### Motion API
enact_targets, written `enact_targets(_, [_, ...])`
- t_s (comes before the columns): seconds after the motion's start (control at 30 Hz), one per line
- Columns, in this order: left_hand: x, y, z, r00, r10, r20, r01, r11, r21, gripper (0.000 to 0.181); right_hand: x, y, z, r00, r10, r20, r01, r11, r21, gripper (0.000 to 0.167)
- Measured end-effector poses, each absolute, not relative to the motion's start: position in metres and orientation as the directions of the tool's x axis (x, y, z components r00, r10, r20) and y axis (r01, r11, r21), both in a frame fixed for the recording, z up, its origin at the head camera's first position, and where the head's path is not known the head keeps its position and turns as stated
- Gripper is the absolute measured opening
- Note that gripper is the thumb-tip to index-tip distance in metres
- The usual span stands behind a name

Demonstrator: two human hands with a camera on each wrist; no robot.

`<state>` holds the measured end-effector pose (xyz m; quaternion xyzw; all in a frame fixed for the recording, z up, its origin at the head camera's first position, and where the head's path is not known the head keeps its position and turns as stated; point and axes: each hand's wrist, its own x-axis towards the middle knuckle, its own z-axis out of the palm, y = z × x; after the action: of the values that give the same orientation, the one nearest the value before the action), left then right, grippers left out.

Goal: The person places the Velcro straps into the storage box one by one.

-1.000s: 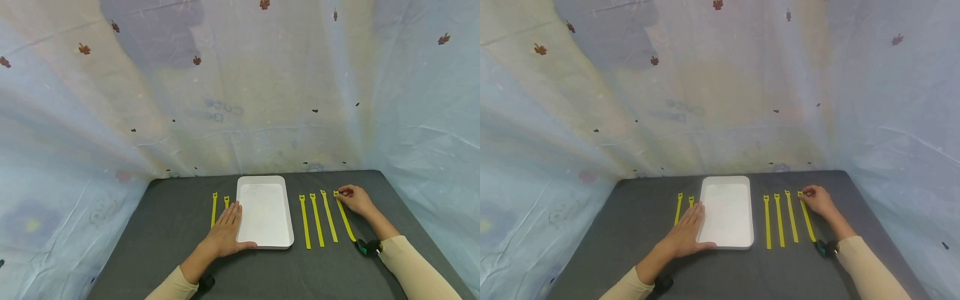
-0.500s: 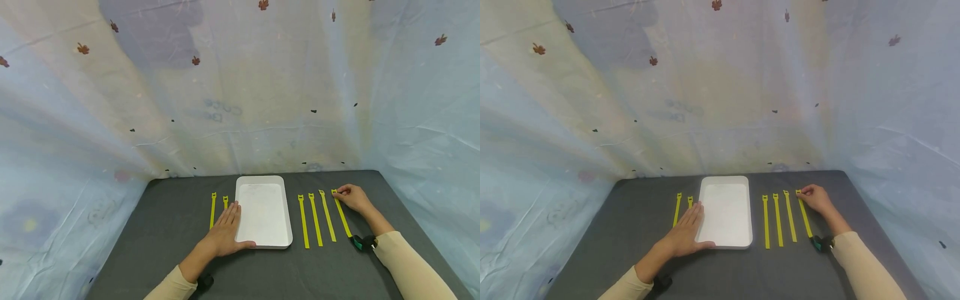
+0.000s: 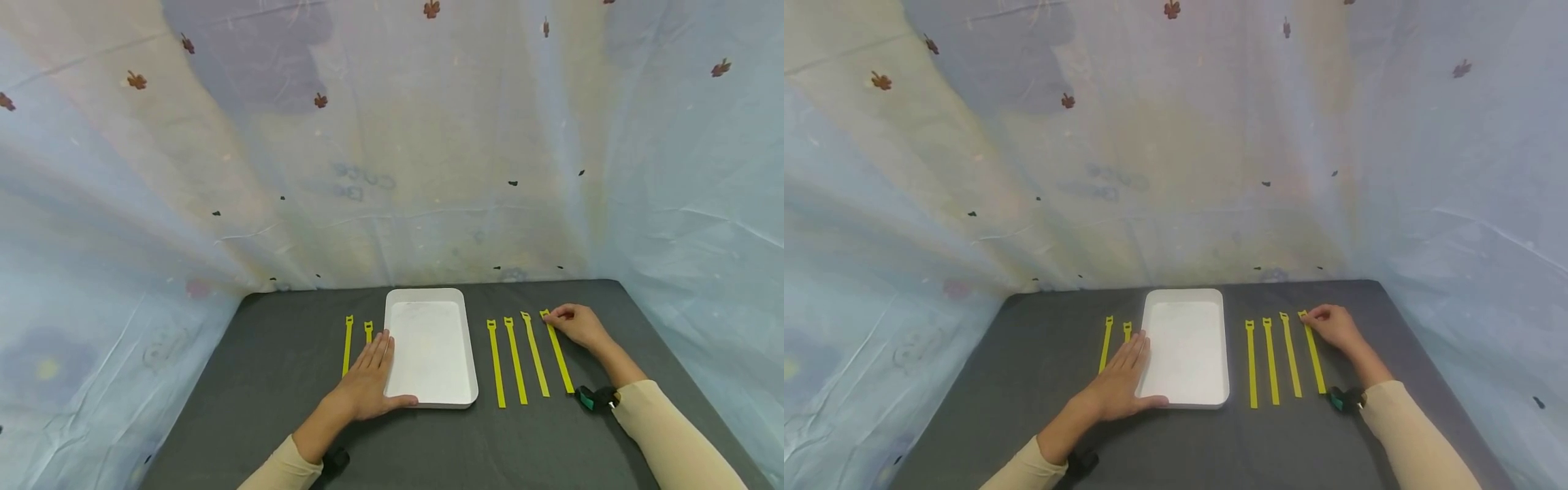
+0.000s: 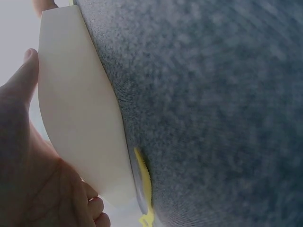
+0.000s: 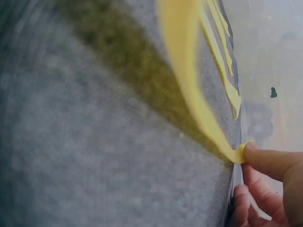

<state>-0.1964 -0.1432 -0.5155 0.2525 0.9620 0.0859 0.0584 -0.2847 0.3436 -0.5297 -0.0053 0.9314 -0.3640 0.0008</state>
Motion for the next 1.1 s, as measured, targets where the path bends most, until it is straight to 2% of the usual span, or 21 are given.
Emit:
enact_targets(0.4, [-0.195,-0.144,-0.514,-0.868,0.493,-0.067,0.474,0.861,0.185,0.129,-0.283,0.340,-0.521,-0.999,-0.024,-0.024,0.002,0.674,-0.738,0.045])
enact_targets(1.1, [-0.195,-0.143,-0.513,-0.864,0.500,-0.053,0.484,0.856,0.182,0.128,-0.276,0.314,-0.483,-0.992,-0.059,0.110,-0.121,0.674,-0.729,0.036])
